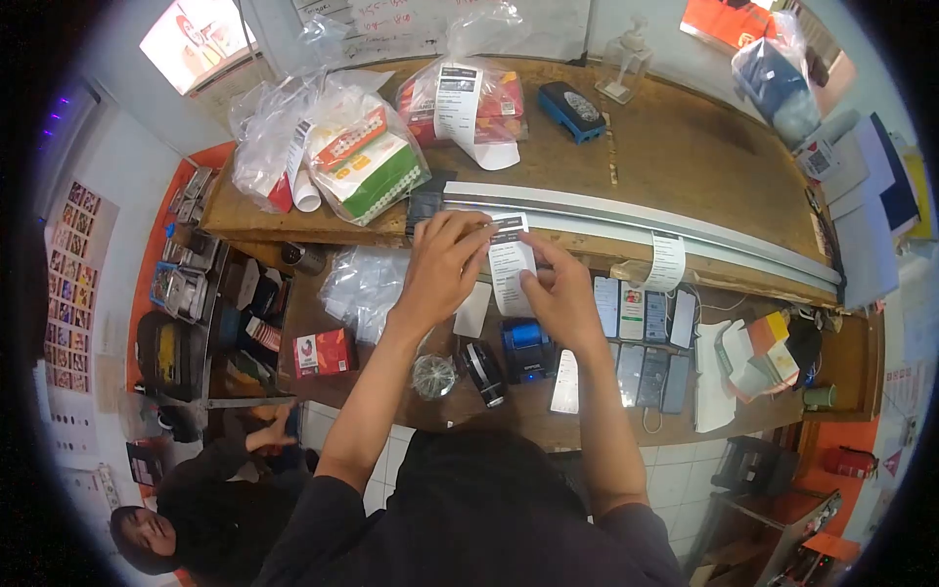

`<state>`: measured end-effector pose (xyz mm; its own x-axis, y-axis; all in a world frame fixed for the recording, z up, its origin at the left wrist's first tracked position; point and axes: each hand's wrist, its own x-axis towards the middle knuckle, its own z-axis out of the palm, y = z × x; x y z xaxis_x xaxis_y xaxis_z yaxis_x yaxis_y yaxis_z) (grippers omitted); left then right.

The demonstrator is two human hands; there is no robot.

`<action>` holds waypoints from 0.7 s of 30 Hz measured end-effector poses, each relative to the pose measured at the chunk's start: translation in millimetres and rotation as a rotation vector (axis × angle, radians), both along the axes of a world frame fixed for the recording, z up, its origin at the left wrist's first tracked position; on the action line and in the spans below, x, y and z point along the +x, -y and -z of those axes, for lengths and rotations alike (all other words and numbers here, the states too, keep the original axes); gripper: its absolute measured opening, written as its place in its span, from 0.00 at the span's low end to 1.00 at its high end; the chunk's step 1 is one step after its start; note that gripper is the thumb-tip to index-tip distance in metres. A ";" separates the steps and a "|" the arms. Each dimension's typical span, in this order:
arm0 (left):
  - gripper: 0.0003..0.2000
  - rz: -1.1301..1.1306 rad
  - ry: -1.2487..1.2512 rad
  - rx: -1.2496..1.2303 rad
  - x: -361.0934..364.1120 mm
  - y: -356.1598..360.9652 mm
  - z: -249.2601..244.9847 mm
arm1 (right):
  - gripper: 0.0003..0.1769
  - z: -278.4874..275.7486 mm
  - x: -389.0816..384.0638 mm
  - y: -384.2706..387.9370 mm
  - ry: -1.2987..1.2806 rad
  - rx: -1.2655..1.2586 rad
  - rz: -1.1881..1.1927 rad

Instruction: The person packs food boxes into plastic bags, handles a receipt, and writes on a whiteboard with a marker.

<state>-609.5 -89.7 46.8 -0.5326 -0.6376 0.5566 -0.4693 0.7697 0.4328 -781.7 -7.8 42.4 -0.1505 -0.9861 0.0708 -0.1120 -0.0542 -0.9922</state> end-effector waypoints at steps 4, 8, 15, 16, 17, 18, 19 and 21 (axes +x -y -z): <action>0.19 0.006 0.086 -0.127 -4.5 4.5 7.1 | 0.20 -18.6 1.8 1.8 -0.482 -0.006 0.059; 0.20 -0.019 0.112 -0.024 -12.4 1.4 -1.6 | 0.18 -17.8 8.1 15.9 -0.915 -0.253 0.208; 0.14 -0.103 -0.108 0.136 70.1 -31.4 69.6 | 0.16 -9.9 4.5 13.1 -1.027 -0.310 0.334; 0.13 -0.163 -0.132 0.296 97.0 -26.3 105.8 | 0.15 -11.6 3.7 0.6 -0.935 -0.304 0.354; 0.13 -0.237 -0.024 0.384 126.5 -13.2 142.0 | 0.14 -9.6 3.7 -12.9 -0.848 -0.293 0.374; 0.14 -0.316 0.081 0.479 154.7 -2.5 178.8 | 0.12 -5.2 4.9 -26.6 -0.810 -0.265 0.341; 0.14 -0.348 0.155 0.449 179.5 6.0 220.4 | 0.10 -1.1 5.3 -37.7 -0.776 -0.243 0.309; 0.14 -0.377 0.227 0.425 194.8 18.8 245.6 | 0.07 18.1 7.5 -53.0 -0.715 -0.106 0.138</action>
<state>-414.7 -108.5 -198.9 -0.3024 -0.9467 0.1109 -0.7923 0.3144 0.5229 -774.2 45.2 24.2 -0.1542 -0.9440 0.2917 -0.7427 -0.0839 -0.6643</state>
